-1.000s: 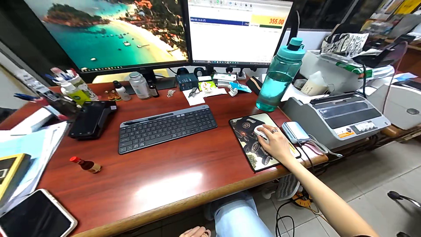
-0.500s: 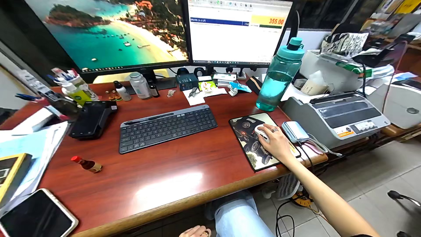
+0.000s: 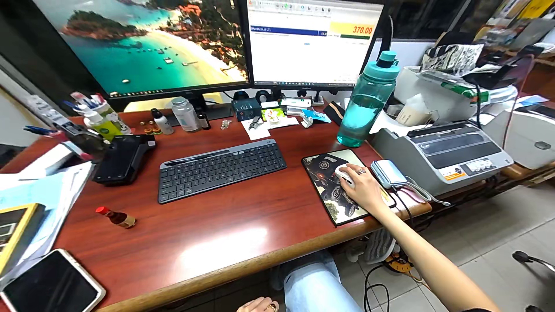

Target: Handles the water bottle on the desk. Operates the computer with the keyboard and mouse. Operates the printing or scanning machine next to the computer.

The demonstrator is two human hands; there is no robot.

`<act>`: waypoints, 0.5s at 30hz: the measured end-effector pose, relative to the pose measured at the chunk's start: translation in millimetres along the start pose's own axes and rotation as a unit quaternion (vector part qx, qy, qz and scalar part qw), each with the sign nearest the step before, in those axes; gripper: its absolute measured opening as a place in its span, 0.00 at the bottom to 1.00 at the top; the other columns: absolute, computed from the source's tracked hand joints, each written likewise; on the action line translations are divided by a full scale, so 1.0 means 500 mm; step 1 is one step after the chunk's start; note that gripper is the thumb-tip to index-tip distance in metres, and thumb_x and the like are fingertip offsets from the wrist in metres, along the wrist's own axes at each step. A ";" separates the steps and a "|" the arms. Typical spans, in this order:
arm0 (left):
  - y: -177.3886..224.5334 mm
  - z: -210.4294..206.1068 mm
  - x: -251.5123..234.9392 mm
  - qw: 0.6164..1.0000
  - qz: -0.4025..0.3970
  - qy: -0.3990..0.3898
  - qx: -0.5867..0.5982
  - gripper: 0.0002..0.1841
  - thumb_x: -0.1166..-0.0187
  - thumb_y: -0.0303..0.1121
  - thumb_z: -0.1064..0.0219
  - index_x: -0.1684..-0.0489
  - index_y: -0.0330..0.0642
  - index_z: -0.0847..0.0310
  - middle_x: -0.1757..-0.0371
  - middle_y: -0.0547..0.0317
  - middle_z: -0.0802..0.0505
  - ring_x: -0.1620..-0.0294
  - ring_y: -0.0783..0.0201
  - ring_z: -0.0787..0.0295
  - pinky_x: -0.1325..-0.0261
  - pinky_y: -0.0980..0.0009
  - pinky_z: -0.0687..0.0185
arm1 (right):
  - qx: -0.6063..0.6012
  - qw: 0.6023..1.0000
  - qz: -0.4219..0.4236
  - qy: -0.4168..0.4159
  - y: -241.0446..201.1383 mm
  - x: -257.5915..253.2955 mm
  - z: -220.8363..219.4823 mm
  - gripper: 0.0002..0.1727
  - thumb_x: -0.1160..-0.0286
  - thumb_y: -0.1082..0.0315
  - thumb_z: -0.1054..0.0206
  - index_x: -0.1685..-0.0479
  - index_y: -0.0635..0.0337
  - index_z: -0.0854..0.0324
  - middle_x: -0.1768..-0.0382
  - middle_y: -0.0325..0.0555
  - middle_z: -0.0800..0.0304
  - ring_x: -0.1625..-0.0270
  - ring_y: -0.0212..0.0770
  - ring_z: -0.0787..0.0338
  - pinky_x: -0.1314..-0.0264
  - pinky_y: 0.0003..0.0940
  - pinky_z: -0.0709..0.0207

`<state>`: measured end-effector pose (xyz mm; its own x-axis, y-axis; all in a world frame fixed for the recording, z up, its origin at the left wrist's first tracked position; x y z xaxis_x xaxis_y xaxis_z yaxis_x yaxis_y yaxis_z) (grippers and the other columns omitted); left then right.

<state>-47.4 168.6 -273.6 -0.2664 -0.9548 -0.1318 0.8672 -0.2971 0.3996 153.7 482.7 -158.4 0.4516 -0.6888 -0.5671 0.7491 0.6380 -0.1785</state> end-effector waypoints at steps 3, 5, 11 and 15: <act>0.000 0.001 0.000 1.000 0.001 0.000 0.003 0.09 0.30 0.25 0.38 0.71 0.31 0.11 0.70 0.45 0.07 0.66 0.47 0.04 0.66 0.53 0.12 | 0.002 1.000 0.004 0.003 0.000 0.000 0.000 0.19 0.23 0.59 0.34 0.39 0.59 0.11 0.36 0.60 0.11 0.37 0.66 0.12 0.42 0.61 0.17; 0.000 0.001 0.000 1.000 0.001 -0.001 0.004 0.09 0.29 0.25 0.38 0.71 0.32 0.11 0.70 0.45 0.07 0.66 0.47 0.04 0.66 0.53 0.11 | 0.002 1.000 0.006 0.004 0.000 0.001 0.000 0.19 0.22 0.59 0.34 0.39 0.58 0.11 0.36 0.59 0.11 0.37 0.66 0.12 0.42 0.61 0.17; 0.003 0.005 0.000 1.000 -0.006 0.008 0.009 0.09 0.29 0.25 0.37 0.71 0.31 0.11 0.70 0.44 0.07 0.67 0.45 0.05 0.67 0.52 0.12 | 0.001 1.000 0.006 0.003 -0.001 0.000 0.000 0.19 0.22 0.58 0.34 0.39 0.58 0.11 0.36 0.59 0.11 0.35 0.66 0.12 0.41 0.62 0.17; 0.006 0.005 0.000 1.000 -0.007 0.006 0.009 0.09 0.29 0.25 0.38 0.72 0.30 0.11 0.70 0.43 0.07 0.66 0.45 0.05 0.66 0.52 0.12 | -0.003 1.000 0.017 -0.003 -0.005 -0.001 -0.002 0.20 0.22 0.58 0.33 0.38 0.58 0.11 0.36 0.59 0.11 0.35 0.66 0.12 0.40 0.62 0.17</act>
<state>-45.8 167.6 -270.3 -0.2721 -0.9507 -0.1487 0.8561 -0.3097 0.4137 151.2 481.9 -158.2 0.4793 -0.6684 -0.5688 0.7303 0.6632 -0.1638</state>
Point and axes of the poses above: each hand's wrist, its own x-axis away from the middle knuckle, its own z-axis out of the back of the hand, y = z × x, the point moved 10 cm from there along -x, towards the middle knuckle
